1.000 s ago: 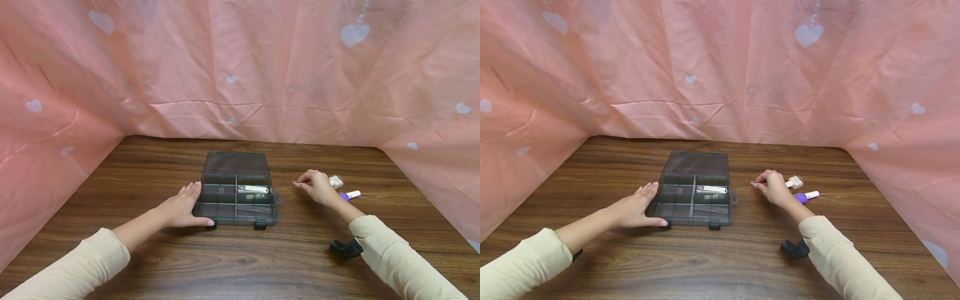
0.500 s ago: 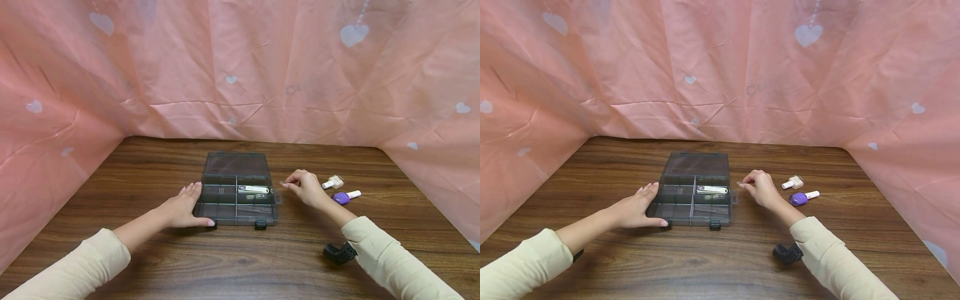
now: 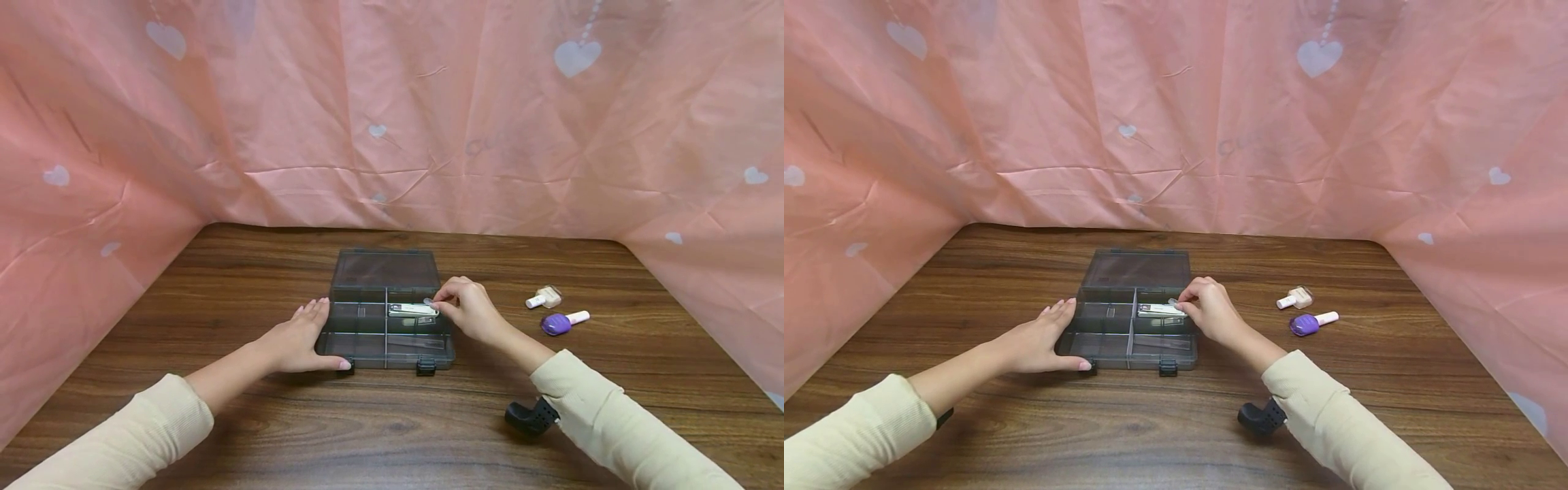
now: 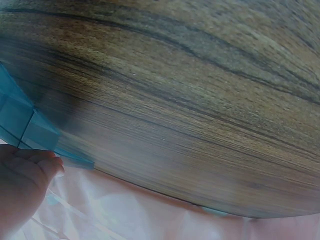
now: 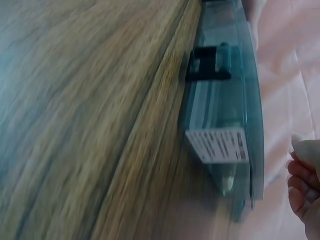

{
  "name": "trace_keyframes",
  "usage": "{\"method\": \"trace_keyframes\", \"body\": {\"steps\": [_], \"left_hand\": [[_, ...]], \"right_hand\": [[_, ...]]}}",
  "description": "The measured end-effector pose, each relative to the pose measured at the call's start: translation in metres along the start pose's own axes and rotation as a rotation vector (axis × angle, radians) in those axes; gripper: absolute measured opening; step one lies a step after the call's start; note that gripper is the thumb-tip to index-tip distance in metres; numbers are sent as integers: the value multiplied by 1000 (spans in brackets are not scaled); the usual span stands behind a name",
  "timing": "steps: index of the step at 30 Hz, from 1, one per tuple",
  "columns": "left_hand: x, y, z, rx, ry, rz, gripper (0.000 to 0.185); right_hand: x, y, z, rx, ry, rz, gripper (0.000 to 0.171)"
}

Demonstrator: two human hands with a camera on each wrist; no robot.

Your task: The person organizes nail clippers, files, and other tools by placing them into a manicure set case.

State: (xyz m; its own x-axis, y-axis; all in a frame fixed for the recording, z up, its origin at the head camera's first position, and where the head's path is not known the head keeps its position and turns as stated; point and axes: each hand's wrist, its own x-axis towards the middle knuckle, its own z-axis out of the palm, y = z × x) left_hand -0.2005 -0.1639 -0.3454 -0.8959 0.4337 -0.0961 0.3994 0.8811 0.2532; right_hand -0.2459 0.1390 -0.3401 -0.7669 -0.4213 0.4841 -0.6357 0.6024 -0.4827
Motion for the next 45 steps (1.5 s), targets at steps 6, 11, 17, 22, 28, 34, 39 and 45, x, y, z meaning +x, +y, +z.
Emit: {"method": "trace_keyframes", "body": {"steps": [6,11,17,22,28,34,39,45], "left_hand": [[-1,1,0,-3,2,3,112],[-1,1,0,-4,-1,4,112],[0,-1,0,2,4,13,112],[0,-1,0,6,12,19,112],[0,-1,0,-6,13,14,112],[0,0,0,-8,15,8,112],[0,0,0,-3,19,10,112],[0,0,0,-11,11,6,112]], "right_hand": [[5,-11,10,20,-10,-11,5],[10,-17,19,28,-8,-44,5],[18,-27,28,26,-28,-83,5],[27,-36,34,15,-50,-87,5],[37,-45,43,11,-72,-70,8],[43,-52,54,17,-135,-38,9],[50,-56,63,11,-149,-44,10],[58,-58,74,-8,-164,-51,10]]}}
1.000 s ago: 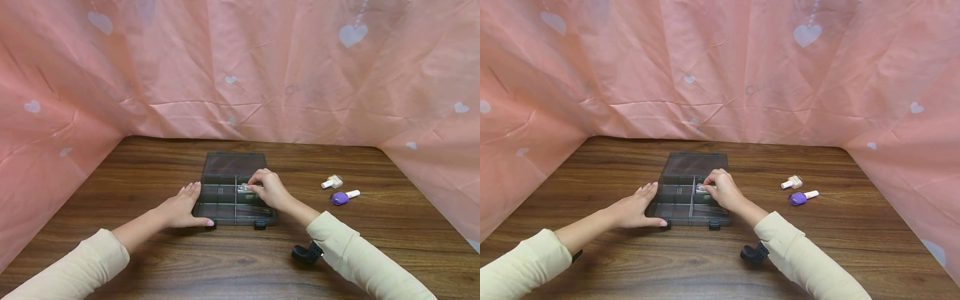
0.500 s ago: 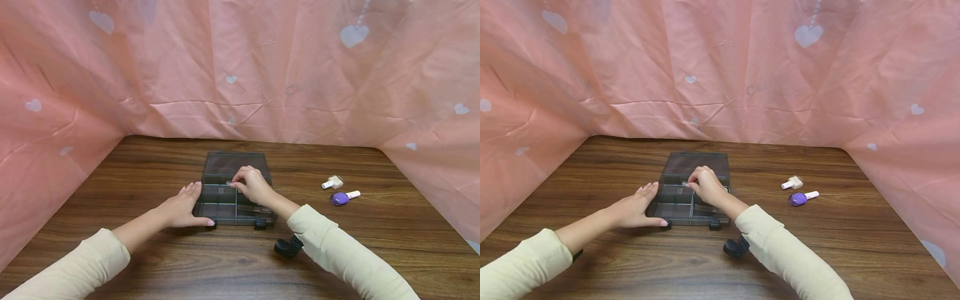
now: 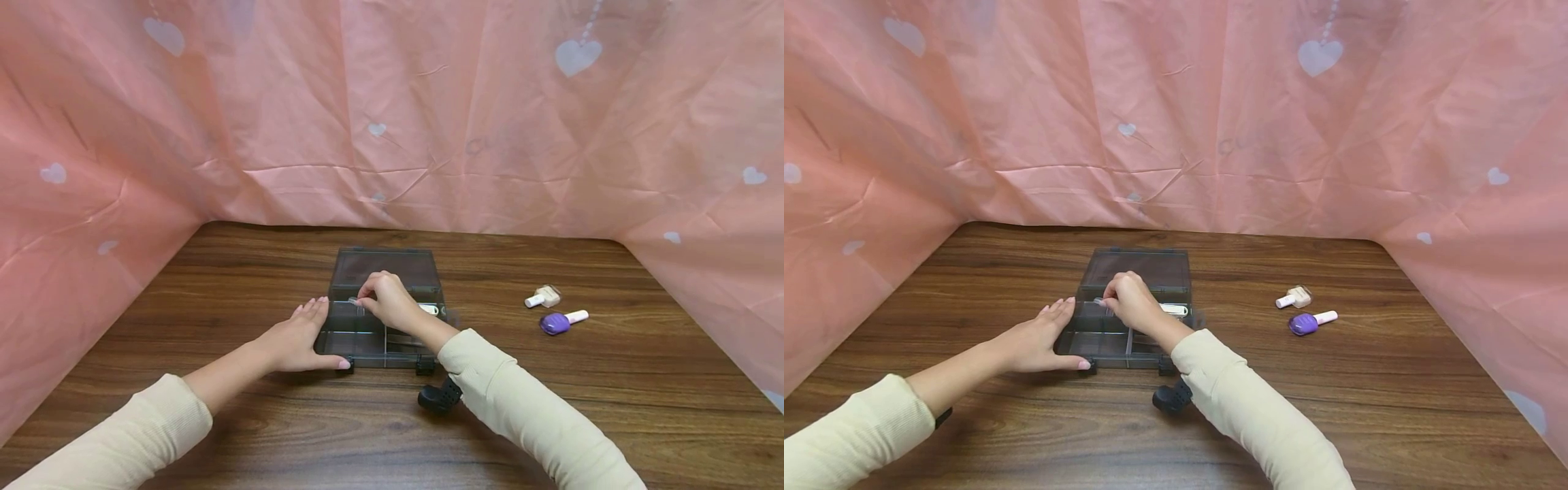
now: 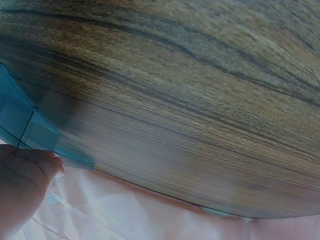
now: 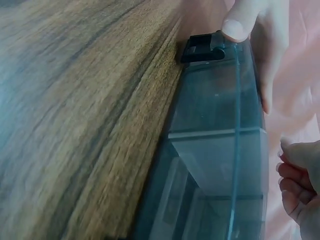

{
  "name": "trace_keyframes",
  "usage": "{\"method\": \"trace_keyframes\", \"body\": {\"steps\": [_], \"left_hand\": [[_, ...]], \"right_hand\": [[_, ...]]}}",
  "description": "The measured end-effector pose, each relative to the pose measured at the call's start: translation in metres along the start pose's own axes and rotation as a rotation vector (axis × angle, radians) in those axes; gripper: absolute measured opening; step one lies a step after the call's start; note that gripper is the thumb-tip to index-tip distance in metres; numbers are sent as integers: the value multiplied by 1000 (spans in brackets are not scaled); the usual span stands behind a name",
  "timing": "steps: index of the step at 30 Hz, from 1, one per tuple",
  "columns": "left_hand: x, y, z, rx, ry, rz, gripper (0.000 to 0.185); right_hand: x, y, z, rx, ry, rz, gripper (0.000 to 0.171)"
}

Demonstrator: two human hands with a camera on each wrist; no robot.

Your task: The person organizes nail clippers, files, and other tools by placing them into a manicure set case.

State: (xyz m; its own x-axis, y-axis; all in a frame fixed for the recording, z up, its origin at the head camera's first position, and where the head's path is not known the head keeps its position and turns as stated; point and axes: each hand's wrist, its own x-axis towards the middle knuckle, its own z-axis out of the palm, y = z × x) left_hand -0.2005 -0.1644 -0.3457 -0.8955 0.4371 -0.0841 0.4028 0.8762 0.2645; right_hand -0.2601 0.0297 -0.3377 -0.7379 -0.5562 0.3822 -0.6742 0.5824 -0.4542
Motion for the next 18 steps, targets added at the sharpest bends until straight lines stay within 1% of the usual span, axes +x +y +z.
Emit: {"method": "trace_keyframes", "body": {"steps": [4,9,15,18], "left_hand": [[0,-1,0,1,2,4,112],[1,-1,1,3,-4,2,113],[1,-1,1,-6,-12,-4,114],[1,-1,1,-4,-9,-2,114]], "right_hand": [[4,1,7,-12,-21,-17,9],[8,1,13,-27,-49,-8,9],[12,2,15,-42,-78,-7,9],[12,3,15,-46,-71,-17,9]]}}
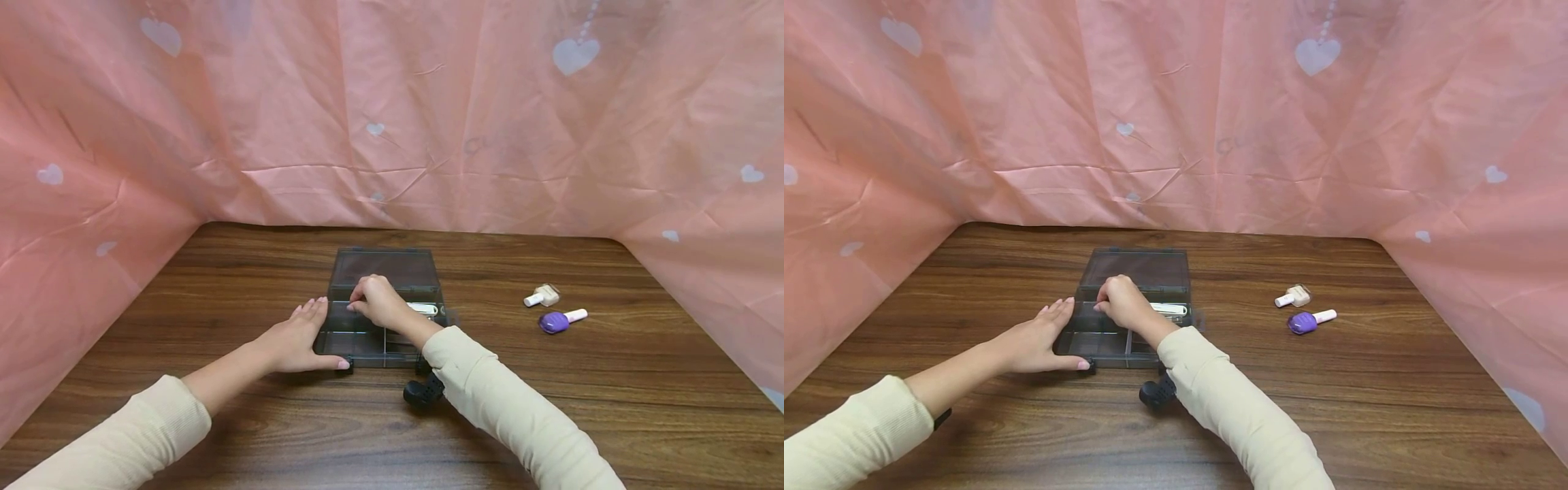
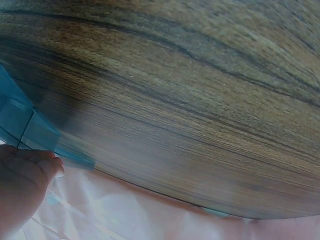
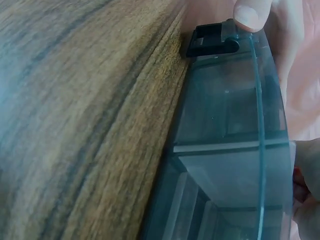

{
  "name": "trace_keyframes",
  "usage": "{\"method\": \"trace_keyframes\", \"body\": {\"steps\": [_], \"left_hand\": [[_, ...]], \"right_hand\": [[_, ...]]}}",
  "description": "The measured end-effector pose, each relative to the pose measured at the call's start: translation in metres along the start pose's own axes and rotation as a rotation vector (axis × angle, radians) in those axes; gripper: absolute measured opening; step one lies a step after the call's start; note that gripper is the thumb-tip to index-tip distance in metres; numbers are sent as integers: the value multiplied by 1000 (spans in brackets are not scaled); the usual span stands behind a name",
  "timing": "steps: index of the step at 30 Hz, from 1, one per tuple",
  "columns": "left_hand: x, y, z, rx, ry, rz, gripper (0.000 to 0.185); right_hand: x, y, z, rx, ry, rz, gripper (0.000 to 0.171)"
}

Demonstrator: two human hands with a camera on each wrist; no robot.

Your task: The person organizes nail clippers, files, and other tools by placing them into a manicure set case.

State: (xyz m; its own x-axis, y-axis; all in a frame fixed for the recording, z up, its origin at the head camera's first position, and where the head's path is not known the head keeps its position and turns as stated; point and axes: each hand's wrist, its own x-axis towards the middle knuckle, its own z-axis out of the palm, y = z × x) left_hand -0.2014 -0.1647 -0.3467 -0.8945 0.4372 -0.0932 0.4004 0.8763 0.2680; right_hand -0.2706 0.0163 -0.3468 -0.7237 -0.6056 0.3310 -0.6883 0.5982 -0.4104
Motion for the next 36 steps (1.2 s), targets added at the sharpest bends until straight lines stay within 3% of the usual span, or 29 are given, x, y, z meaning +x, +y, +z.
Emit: {"method": "trace_keyframes", "body": {"steps": [18,27,36], "left_hand": [[0,0,1,2,9,-6,113],[0,0,1,-4,12,-1,113],[-1,-1,0,6,15,3,113]], "right_hand": [[-17,7,-19,45,100,-12,9],[-40,16,-37,63,193,-62,7],[-64,26,-49,51,195,-81,6]]}}
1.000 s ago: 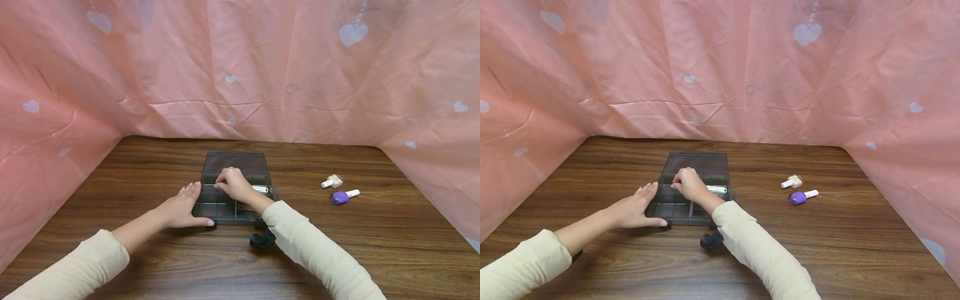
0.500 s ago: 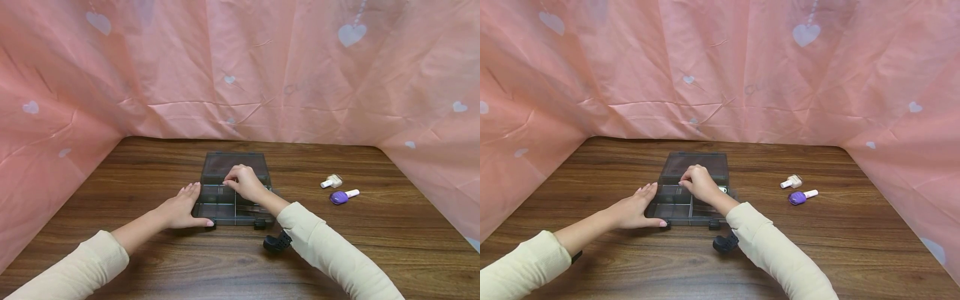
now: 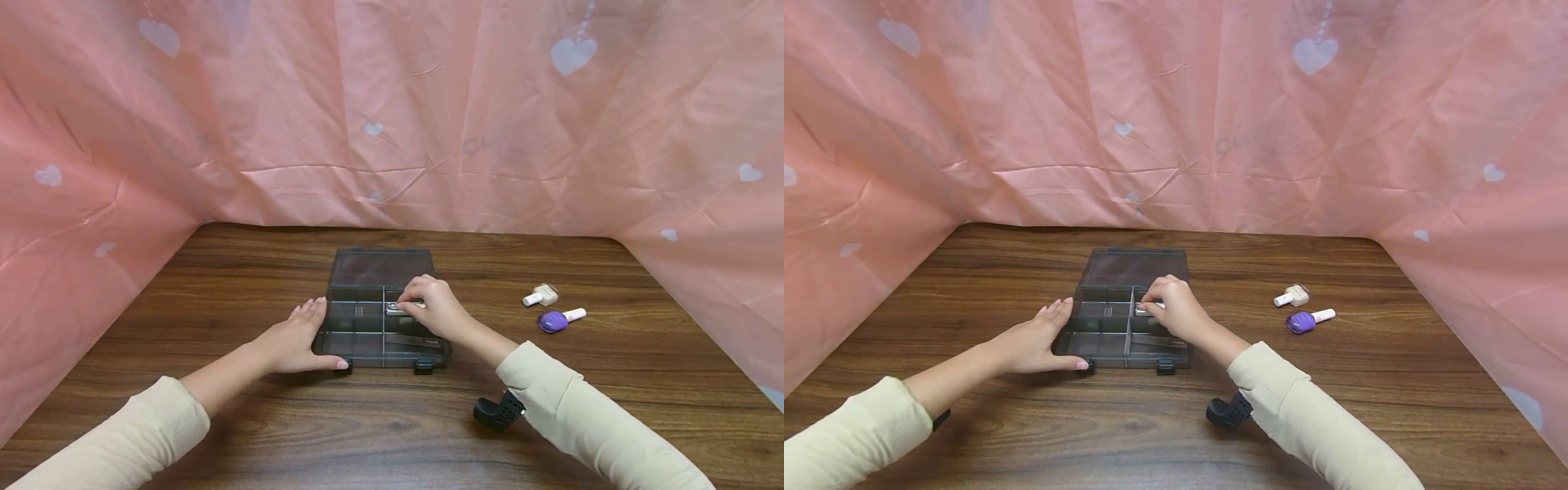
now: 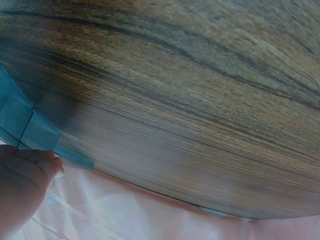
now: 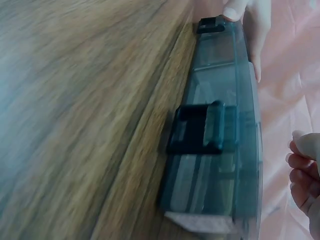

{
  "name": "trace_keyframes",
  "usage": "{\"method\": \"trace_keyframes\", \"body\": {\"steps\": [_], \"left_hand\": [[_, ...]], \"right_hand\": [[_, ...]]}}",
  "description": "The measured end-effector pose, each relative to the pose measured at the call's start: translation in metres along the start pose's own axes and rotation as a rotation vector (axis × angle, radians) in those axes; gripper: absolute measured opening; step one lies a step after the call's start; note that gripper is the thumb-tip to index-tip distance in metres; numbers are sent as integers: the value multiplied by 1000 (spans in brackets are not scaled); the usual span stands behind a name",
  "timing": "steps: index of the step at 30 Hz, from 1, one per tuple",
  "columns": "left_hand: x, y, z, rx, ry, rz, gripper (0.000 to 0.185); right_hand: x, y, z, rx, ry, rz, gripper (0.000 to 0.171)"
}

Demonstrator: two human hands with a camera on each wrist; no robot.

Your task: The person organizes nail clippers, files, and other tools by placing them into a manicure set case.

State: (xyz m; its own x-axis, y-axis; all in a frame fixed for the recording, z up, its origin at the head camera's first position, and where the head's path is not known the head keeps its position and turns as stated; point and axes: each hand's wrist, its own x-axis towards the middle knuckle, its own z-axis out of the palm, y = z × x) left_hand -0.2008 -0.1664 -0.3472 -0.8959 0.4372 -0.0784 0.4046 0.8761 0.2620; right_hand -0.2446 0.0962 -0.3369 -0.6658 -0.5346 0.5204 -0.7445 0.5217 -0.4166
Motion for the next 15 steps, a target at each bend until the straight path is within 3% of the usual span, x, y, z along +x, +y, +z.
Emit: {"method": "trace_keyframes", "body": {"steps": [15], "left_hand": [[-2,-1,-1,8,10,5,113]], "right_hand": [[-36,15,-20,-38,-15,-3,5]]}}
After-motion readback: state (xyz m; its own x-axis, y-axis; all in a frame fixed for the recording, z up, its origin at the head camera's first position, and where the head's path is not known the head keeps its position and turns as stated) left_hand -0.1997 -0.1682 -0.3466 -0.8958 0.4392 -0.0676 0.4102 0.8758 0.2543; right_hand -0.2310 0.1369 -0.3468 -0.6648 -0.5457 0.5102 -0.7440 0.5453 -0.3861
